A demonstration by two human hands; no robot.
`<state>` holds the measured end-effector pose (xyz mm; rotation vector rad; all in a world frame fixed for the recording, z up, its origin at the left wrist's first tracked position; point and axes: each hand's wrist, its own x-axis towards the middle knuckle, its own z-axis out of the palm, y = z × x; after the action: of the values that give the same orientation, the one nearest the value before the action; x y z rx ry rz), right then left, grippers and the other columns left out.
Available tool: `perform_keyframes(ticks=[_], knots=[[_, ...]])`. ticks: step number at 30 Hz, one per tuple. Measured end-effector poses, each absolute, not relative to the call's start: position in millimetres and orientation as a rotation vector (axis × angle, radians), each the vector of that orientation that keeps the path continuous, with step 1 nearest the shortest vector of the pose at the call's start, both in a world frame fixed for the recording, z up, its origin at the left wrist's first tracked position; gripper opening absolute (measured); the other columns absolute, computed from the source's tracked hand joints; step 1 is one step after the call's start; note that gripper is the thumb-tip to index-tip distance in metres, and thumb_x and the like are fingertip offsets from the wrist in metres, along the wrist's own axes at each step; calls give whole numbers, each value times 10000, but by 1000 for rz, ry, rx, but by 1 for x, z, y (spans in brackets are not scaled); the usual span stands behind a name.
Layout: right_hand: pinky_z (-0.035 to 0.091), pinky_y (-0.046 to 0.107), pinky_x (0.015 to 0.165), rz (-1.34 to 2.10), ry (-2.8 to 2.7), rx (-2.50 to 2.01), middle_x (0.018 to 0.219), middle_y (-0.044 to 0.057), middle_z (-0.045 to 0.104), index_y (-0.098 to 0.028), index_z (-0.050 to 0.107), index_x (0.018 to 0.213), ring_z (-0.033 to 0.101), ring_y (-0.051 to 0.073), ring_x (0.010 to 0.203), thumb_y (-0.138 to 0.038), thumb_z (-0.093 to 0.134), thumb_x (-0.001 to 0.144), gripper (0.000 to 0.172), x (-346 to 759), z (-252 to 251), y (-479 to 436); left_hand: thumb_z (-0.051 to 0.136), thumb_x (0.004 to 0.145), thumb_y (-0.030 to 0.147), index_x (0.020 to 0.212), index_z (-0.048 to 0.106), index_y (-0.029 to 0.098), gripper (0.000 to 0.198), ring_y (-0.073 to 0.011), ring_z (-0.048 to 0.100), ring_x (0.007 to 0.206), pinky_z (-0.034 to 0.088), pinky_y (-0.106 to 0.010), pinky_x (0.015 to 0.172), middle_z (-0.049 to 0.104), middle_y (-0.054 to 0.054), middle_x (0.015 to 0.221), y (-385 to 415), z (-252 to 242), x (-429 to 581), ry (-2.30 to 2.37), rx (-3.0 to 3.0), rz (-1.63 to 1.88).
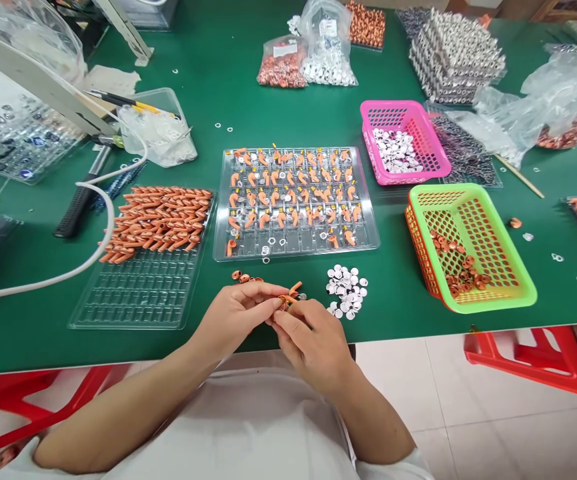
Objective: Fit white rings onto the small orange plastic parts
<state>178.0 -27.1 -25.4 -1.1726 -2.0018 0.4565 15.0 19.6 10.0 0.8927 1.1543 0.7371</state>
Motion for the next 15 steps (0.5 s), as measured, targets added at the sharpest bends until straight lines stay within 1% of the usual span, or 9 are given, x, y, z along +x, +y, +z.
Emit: perform_keyframes(ticks=[3,5,8,11,13,15], knots=[[590,325,692,433,-1942,-1177,919,59,692,-258,617,1112,664,178,804,-78,585,880,294,173,-25,-27,680,764,204,859,777,147,148,-165,724,656,619,-243,601,782,-56,756,20,10,16,1161,885,735],[600,331,713,464,-1822,-1201,899,52,694,-249,618,1040,673,180,815,-69,588,865,254,169,-25,-28,681,765,204,864,775,143,150,-160,721,650,613,-233,583,787,-60,772,21,9,16,1168,899,733],[603,297,665,699,-1543,-1291,852,30,688,-239,619,941,678,163,776,-95,580,874,164,166,-24,-31,677,771,208,876,774,137,160,-164,727,673,610,-226,574,795,-71,820,19,7,16,1189,940,751],[608,262,597,986,-1244,-1335,831,8,685,-228,630,914,674,130,667,-148,592,890,92,164,-25,-32,663,784,207,899,777,131,180,-183,744,742,624,-239,629,800,-85,872,15,3,19,1232,998,791],[612,250,575,1072,-1113,-1336,804,-5,684,-221,639,916,668,117,617,-166,616,883,68,163,-27,-32,656,784,196,900,778,129,182,-195,753,779,632,-256,680,800,-93,918,11,0,21,1264,1043,826],[622,253,589,1090,-1079,-1327,816,0,694,-223,663,951,677,120,635,-168,626,880,97,163,-29,-31,647,786,190,898,779,129,183,-198,757,781,639,-272,711,798,-97,961,8,-2,23,1274,1068,843]])
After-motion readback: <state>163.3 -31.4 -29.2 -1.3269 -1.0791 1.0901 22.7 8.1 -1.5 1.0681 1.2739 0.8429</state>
